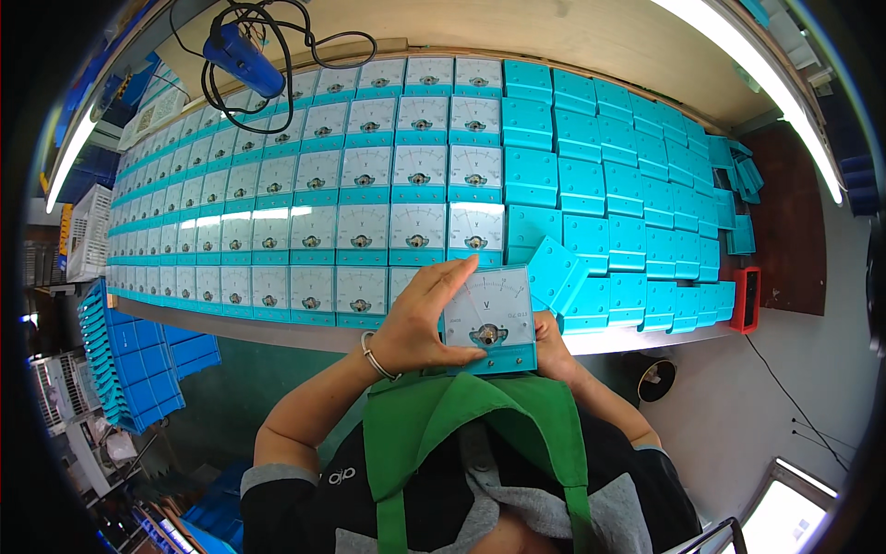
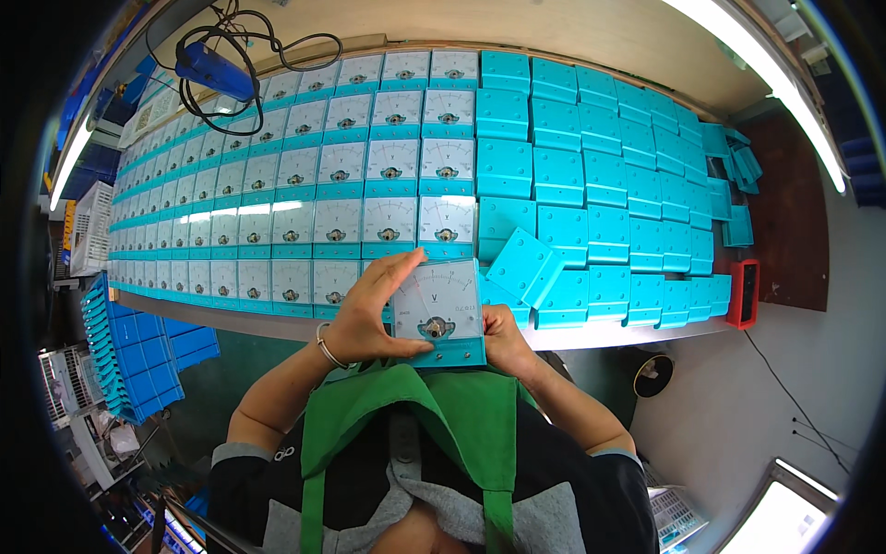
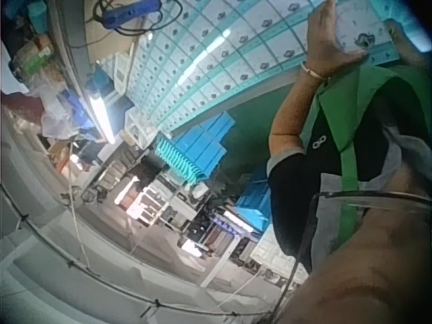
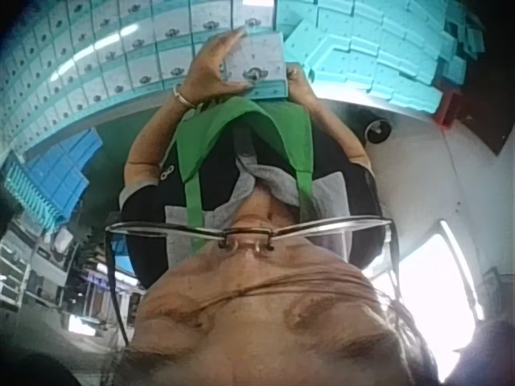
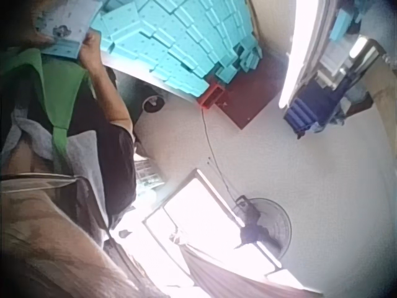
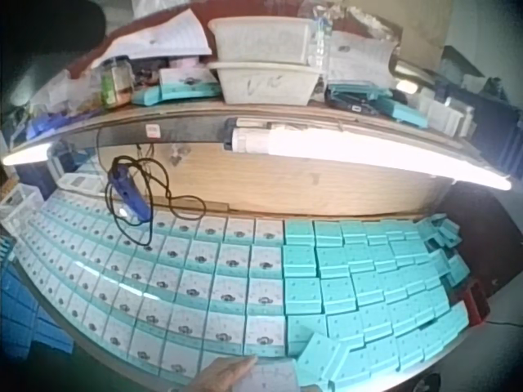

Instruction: The person repeatedly picks up small teal boxes from a table, opens them, and uses a screwdriver to tighten a screw on the internal gauge-like component. They then close the boxes and place them back on the table in an organized row.

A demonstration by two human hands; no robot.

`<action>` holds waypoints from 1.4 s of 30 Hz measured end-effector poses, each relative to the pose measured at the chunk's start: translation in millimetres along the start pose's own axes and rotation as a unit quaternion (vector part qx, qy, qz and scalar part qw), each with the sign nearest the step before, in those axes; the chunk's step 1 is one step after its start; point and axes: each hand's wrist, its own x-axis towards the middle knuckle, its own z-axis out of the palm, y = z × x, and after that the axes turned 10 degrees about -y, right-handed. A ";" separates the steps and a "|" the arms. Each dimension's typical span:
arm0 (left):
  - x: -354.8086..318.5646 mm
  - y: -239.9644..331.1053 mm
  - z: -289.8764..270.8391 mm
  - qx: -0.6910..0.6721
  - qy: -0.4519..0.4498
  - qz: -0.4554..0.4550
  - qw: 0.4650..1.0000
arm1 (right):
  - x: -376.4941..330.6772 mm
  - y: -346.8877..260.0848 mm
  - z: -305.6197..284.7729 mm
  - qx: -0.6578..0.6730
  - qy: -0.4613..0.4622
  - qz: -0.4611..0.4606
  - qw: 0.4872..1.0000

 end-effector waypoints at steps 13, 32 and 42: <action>1.8 -2.9 0.8 0.010 0.002 -0.006 1.000 | 1.9 -5.2 1.1 0.026 -0.004 -0.002 1.000; -56.4 -58.7 31.0 -0.672 -0.039 -0.084 0.735 | 1.2 -8.5 -75.0 -0.710 0.138 0.149 0.674; 7.2 -48.5 56.9 -0.620 0.127 -0.125 0.764 | 10.0 -24.1 -12.0 0.064 0.013 0.096 0.993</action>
